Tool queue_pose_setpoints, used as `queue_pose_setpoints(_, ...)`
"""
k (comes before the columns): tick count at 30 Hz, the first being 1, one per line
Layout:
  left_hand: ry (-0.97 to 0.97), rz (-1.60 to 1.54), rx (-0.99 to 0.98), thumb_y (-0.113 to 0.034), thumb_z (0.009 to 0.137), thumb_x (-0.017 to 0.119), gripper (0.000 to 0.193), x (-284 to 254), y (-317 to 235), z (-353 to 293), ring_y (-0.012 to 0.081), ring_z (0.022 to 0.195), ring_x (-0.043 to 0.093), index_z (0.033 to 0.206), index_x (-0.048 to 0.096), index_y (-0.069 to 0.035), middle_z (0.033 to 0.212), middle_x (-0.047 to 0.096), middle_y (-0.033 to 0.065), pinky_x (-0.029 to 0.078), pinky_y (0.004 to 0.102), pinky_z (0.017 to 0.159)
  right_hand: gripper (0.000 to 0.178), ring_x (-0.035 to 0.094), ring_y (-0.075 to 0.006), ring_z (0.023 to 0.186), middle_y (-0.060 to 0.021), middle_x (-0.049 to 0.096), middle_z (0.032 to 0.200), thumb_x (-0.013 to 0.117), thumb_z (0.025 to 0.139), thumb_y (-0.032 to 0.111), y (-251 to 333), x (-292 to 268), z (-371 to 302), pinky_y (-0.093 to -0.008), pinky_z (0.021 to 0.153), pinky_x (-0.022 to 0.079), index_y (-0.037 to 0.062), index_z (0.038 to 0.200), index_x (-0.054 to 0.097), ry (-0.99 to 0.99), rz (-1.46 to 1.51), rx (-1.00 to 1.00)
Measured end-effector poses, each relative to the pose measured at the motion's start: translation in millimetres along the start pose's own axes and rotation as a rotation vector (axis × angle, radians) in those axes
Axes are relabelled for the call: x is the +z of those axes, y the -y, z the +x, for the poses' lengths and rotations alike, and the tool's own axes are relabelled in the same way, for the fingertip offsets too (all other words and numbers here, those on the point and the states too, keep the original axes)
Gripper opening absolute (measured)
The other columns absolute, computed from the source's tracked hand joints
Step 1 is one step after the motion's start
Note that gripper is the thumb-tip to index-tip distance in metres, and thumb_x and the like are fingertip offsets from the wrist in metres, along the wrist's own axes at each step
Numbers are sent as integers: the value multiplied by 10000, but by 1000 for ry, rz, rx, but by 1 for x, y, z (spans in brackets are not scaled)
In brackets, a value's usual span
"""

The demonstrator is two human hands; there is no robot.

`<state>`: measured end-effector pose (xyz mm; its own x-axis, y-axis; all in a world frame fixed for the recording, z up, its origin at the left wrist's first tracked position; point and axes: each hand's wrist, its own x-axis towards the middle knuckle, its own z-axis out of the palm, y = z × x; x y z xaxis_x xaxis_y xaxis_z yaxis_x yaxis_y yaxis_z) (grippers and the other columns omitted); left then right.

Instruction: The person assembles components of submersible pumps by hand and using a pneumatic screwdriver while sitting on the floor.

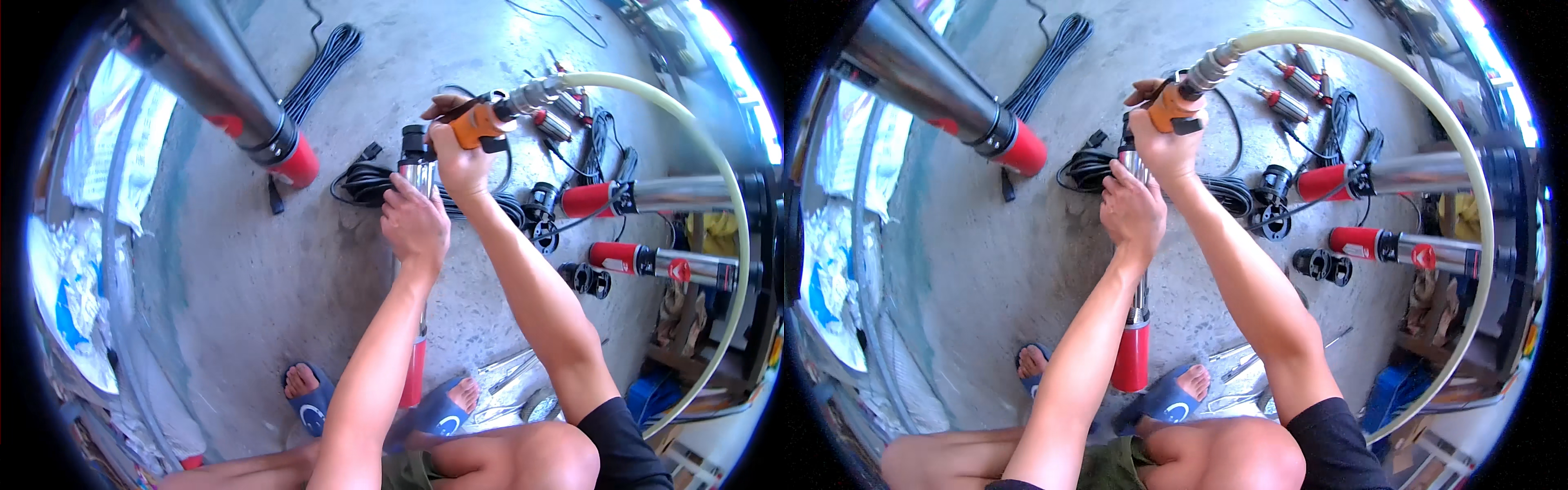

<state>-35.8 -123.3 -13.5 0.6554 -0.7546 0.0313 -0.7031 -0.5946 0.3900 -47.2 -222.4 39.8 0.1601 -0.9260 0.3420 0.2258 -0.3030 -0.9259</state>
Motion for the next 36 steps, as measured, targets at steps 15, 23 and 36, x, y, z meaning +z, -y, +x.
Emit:
queue_pose_setpoints(15, 705, -800, 1297, -79, 810, 607, 110, 35, -141, -291, 334, 903, 624, 904, 656, -51, 866, 635, 132, 497, 475, 753, 337, 577, -144, 745, -81, 584, 926, 689, 767, 87, 305, -306, -267, -263, 638, 499, 37, 1076, 563, -678, -637, -66)
queue_pose_setpoints(23, 978, -141, 1958, -220, 874, 587, 230, 118, -130, -553, 237, 1024, 658, 961, 796, -177, 1016, 751, 22, 448, 458, 846, 393, 558, -156, 689, -138, 556, 952, 611, 732, 131, 369, -298, -318, -268, 658, 471, -5, 1096, 546, -980, -813, -247)
queue_pose_setpoints(36, 1132, -544, 1582, -240, 833, 565, 265, 96, -136, -542, 285, 755, 720, 735, 753, -81, 779, 727, 118, 554, 421, 618, 354, 559, -191, 760, -130, 535, 981, 584, 800, 132, 356, -309, -291, -330, 743, 453, 25, 1137, 558, -686, -553, -308)
